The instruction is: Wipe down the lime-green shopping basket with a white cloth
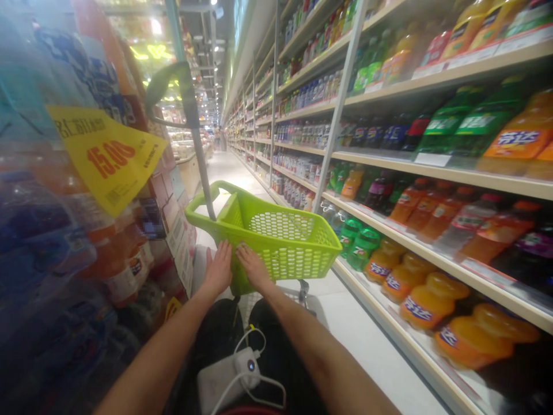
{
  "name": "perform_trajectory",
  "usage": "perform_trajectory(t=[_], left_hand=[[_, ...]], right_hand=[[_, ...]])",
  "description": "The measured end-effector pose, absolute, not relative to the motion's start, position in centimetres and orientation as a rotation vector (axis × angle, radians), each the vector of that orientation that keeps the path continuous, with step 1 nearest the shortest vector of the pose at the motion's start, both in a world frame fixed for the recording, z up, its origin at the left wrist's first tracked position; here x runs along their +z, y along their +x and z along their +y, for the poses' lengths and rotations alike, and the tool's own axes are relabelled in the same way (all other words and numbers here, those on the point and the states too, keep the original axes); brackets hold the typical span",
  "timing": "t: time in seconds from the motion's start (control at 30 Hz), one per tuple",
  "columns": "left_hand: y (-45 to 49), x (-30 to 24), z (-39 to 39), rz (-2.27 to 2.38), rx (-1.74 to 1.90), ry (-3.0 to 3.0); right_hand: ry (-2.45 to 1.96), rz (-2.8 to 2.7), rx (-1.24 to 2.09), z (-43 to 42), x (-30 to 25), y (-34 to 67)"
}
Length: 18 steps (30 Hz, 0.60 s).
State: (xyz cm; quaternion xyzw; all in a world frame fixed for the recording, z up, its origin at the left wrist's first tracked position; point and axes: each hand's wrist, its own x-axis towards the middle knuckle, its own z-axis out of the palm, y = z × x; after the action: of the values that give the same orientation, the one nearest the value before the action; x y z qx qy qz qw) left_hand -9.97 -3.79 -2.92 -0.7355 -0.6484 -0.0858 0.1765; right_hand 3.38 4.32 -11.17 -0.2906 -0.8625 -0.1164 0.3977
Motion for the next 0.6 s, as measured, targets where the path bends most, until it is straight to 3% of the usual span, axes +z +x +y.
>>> perform_trajectory(t=[0.1, 0.37, 0.6], left_hand=[[-9.3, -3.3, -3.8, -1.818, -0.209, -2.129], [-7.1, -2.9, -2.6, -1.778, -0.206, -2.138], [-4.3, -3.5, -2.9, -1.686, -0.095, -2.25]], right_hand=[[-0.73, -2.19, -0.285, 3.7, -12.1, 5.0], [-0.797, -2.005, -0.275, 5.1, -7.3, 7.9], [-0.869, -2.133, -0.319, 4.3, -13.6, 9.0]])
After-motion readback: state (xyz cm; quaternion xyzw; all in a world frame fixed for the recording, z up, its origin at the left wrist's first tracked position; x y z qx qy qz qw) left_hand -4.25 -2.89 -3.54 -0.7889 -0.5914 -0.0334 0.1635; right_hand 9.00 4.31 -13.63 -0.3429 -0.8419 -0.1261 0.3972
